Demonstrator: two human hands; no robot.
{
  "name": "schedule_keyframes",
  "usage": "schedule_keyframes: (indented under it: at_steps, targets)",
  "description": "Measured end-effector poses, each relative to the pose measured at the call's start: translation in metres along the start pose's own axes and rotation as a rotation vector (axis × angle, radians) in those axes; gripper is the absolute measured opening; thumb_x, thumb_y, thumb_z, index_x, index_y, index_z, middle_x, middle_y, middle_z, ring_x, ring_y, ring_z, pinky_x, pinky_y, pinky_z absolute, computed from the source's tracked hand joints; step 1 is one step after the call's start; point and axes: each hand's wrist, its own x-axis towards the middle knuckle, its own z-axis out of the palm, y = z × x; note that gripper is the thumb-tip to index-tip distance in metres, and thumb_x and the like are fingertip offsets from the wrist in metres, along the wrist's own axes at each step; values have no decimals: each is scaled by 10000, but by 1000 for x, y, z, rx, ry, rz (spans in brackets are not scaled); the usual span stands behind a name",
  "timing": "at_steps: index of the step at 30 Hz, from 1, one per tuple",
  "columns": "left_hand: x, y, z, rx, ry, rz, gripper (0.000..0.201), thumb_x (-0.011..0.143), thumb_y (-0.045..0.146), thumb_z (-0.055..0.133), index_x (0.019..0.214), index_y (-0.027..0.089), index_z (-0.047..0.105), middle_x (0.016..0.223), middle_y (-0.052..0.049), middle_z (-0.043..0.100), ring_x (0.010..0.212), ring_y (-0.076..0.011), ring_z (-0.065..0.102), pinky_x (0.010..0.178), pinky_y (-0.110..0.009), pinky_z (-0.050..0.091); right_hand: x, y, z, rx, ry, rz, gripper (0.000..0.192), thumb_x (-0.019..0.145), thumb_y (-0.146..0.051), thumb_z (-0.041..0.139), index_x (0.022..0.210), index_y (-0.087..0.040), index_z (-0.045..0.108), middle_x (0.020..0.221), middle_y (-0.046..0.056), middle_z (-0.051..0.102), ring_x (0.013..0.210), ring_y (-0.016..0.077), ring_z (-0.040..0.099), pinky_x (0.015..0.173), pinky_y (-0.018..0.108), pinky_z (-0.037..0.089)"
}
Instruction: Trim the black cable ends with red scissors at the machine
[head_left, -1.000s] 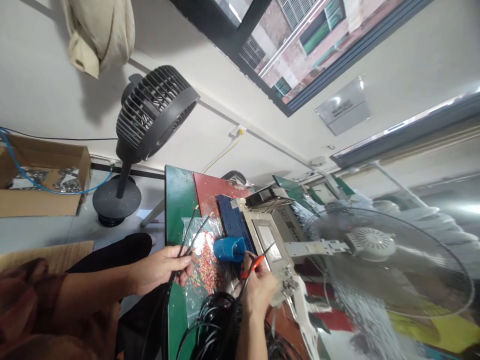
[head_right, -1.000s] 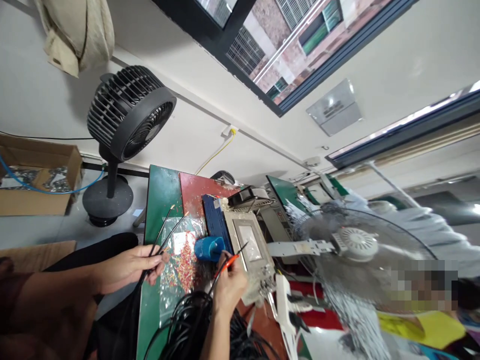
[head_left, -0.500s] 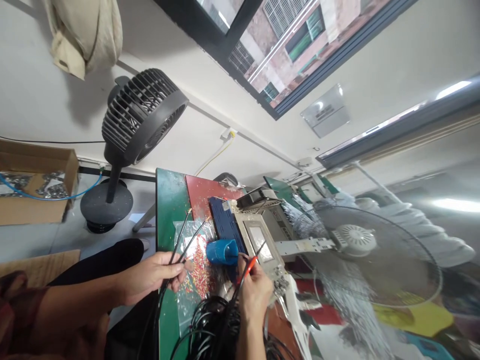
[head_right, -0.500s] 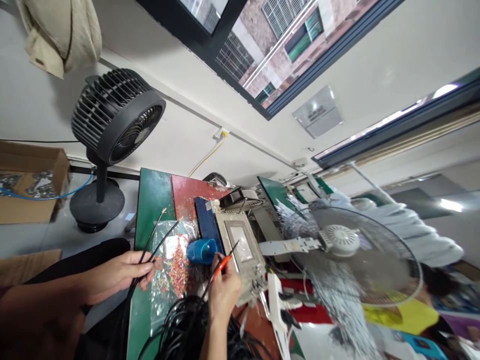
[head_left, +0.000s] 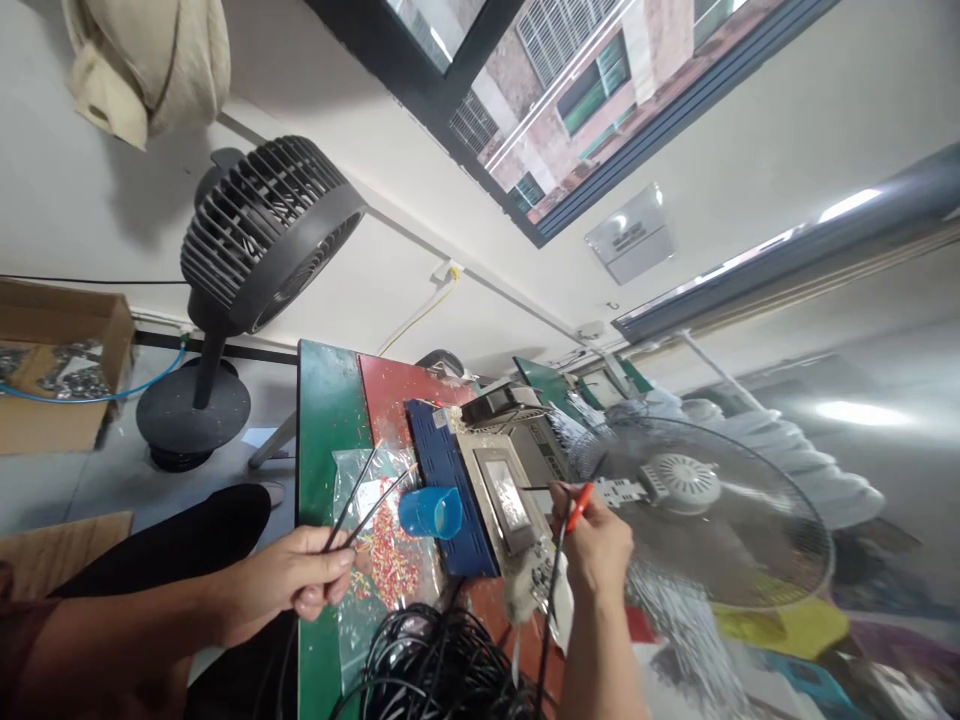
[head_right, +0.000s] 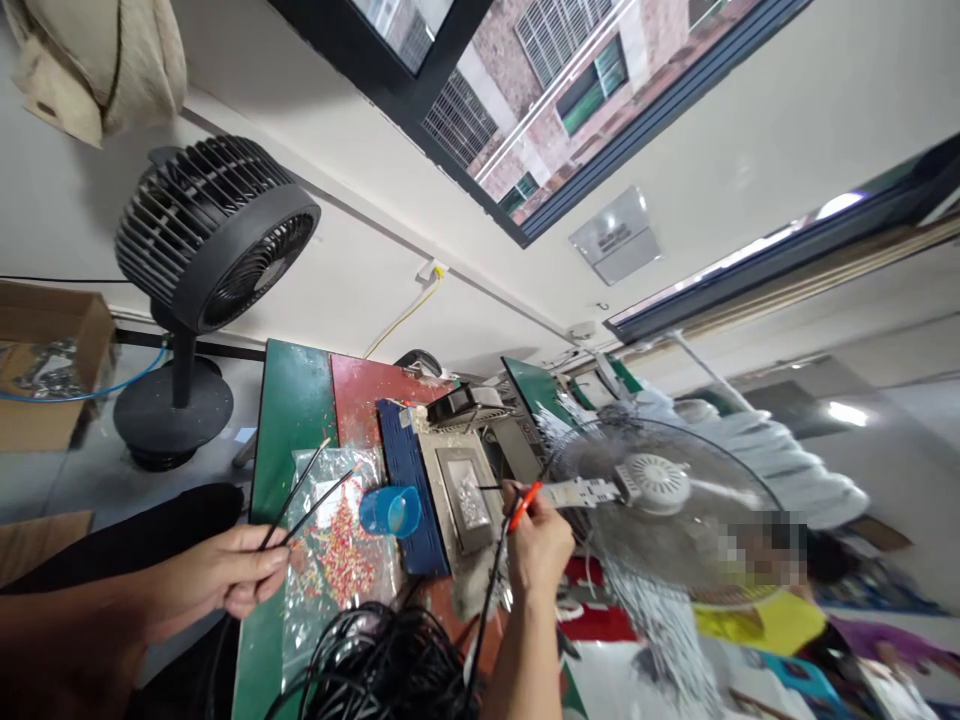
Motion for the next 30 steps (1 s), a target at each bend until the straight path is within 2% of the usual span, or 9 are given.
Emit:
schedule_keyframes:
  at_steps: [8,11,18,22,30]
  targets:
    - [8,-19,-13,-60,-40,13,158,794,357,572,756,210,619,578,29,491,425,-2,237,443,-218,127,8,-6,18,-88,-112,-3,628,628,-619,447,906,-129,725,570,110,637,605,247,570,543,293,364]
    - [8,-20,-14,-76,-71,31,150,803,335,562,739,217,628,574,22,493,424,-8,238,434,-219,134,7,-3,22,-100,-134,-13,629,644,-613,437,927,-127,720,601,111,649,638,255,581,562,296,373]
    - [5,-15,-11,-61,-36,-27,141,785,350,585,773,226,653,604,13,499,446,-5,272,445,-209,142,5,-8,23,-123,-155,-22,592,683,-563,450,962,-112,714,606,115,655,665,265,590,562,293,378]
    - [6,-19,-13,-64,-49,-5,138,798,342,569,770,234,651,604,13,502,440,-9,263,433,-209,138,5,-10,23,-120,-151,-15,590,683,-560,446,953,-110,717,601,119,654,647,266,588,549,292,374]
    - [8,-20,-13,-20,-28,-27,191,788,367,577,691,208,622,573,22,474,438,-7,259,440,-211,144,8,-2,24,-95,-145,-30,599,687,-586,450,945,-116,718,592,115,660,620,247,589,549,281,381]
